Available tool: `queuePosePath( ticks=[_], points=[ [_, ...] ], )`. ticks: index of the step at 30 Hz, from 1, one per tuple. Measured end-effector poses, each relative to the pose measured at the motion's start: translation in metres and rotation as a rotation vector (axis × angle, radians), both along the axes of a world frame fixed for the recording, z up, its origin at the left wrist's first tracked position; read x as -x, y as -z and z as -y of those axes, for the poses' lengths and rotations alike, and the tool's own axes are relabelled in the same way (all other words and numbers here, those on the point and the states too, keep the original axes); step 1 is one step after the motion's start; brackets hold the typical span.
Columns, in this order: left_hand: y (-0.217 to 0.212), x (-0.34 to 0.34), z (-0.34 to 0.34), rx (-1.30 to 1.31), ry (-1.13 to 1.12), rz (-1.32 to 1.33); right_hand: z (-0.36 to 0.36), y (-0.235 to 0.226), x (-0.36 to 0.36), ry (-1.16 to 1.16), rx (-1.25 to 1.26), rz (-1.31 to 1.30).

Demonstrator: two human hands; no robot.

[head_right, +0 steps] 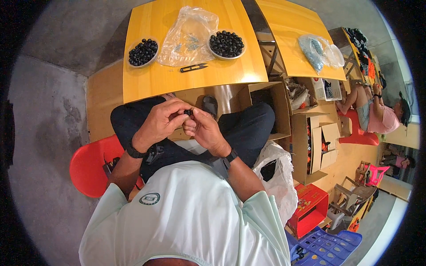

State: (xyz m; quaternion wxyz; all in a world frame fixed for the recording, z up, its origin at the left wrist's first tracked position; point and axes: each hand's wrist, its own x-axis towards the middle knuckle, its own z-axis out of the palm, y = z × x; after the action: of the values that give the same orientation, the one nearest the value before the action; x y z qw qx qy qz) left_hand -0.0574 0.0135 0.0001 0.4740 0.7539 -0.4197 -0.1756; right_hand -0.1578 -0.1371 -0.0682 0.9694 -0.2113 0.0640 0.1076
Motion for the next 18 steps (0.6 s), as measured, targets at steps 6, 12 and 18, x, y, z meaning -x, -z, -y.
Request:
queuePosePath(
  ticks=[6,12,18],
  points=[
    [0.004,0.000,0.004,0.080,0.013,0.069,0.005,-0.005,0.003,0.020,0.105,0.017],
    [-0.001,-0.002,0.003,0.085,-0.004,0.081,-0.004,0.003,-0.001,0.019,0.130,0.003],
    [-0.001,-0.002,0.008,0.069,0.007,0.265,-0.006,0.009,-0.001,0.113,0.322,-0.017]
  ],
)
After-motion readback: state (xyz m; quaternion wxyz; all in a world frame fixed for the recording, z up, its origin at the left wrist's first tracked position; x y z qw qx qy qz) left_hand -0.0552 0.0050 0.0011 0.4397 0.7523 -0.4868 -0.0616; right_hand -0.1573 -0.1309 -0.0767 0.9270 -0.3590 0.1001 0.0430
